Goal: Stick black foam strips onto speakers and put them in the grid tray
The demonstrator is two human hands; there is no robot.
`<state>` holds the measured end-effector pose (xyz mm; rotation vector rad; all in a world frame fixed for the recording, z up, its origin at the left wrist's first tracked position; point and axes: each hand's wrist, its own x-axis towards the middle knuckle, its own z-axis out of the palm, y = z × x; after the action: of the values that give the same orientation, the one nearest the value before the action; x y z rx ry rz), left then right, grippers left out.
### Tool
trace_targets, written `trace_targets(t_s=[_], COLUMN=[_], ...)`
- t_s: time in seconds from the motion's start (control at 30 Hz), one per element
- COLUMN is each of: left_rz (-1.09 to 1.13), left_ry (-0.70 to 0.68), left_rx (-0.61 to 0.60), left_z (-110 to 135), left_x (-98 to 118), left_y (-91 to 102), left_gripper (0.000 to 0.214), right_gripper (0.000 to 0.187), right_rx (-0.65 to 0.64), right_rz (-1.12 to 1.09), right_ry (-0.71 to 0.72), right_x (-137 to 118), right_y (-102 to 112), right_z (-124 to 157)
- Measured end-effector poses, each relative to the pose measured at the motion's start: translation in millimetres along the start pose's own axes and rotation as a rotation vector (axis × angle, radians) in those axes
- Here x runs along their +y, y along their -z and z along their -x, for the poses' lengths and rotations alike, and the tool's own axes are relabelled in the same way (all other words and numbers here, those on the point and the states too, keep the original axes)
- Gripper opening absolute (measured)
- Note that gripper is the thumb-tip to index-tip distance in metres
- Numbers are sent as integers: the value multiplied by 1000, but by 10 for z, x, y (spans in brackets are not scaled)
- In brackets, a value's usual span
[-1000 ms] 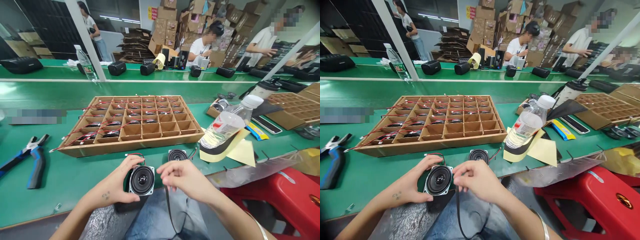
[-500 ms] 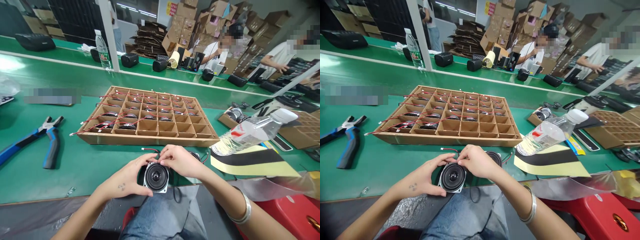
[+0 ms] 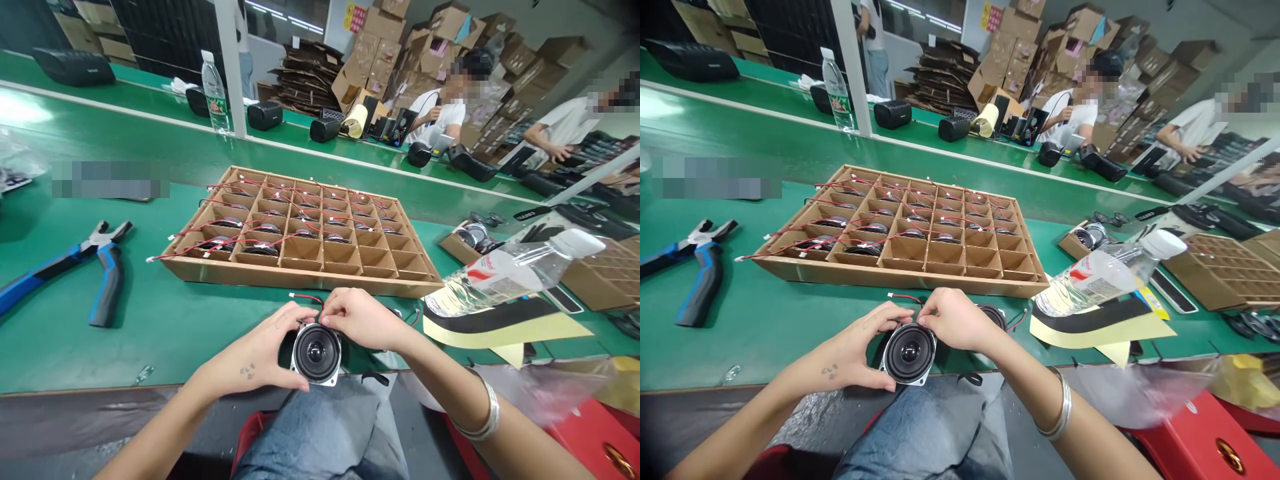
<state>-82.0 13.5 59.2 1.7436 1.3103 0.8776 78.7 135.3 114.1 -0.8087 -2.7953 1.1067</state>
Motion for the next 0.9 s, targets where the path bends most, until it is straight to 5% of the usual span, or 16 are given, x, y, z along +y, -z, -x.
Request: trace_targets(t_s=[0.73,0.9], left_rz=[-67,-112], left_ry=[43,33], left_rx=[-61,-48], left_z=[-35,-31], left_x=[60,54], left_y=[59,65], left_gripper=[58,59], right_gripper=[10,17], right_rx=[-8,-192], right_rz=[187,236], right_ry=[-29,-182], right_x=[-77,-141], right_y=[22,107], right_z=[-7,44])
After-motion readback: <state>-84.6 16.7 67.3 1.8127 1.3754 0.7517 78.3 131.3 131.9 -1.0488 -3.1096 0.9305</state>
